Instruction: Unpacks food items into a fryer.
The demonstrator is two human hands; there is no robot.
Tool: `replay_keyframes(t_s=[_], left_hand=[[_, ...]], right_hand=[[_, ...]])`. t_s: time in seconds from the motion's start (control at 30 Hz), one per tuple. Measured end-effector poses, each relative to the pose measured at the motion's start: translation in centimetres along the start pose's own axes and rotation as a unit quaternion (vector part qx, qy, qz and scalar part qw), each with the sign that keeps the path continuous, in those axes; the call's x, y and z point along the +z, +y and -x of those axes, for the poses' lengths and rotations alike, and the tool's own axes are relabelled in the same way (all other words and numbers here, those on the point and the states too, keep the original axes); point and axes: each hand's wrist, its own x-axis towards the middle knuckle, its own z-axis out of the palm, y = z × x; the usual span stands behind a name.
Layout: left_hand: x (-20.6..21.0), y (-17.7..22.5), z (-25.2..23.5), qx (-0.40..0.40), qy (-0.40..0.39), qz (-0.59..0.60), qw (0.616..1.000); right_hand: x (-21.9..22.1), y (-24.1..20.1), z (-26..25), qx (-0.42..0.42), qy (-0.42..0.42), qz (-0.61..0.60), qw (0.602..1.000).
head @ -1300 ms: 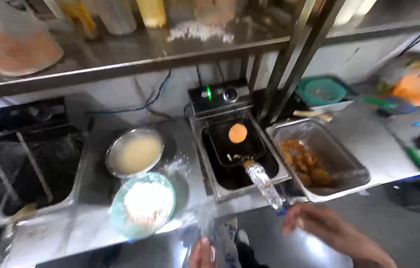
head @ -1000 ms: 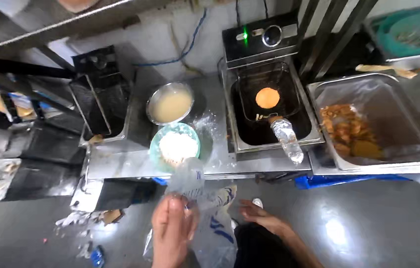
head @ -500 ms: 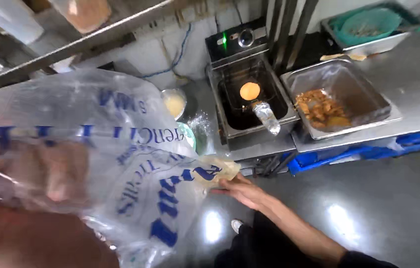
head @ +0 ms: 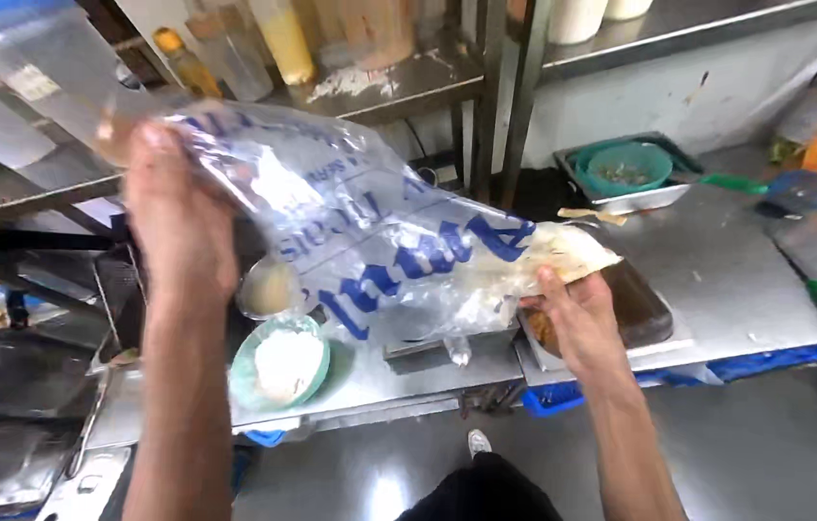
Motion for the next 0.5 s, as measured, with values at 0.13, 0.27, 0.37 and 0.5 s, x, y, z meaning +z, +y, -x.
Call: replay_keyframes(t_s=[0.13, 0.27, 0.37, 0.5], left_hand=[[5.1, -6.8, -3.1, -0.131, 0.027, -0.004, 0.991], [6.9, -14.0, -4.5, -0.286, -0.038, -0.014, 0.957], [7.1, -18.0, -3.8, -0.364, -0.081, -0.111, 0.921], [8.0, -17.2, 3.1, -0.246, -0.067, -0.291, 0.922]], right_hand=[[-3.3, -0.2, -5.0, -0.005, 0.016, 0.053, 0.998], [-4.8, -0.8, -9.0, -0.018, 0.008, 0.110, 0.994], [-4.6, 0.2, -11.3, -0.012, -0.004, 0.140, 0.990], [-2.2, 1.7, -13.0, 0.006, 0.002, 0.156, 0.988]])
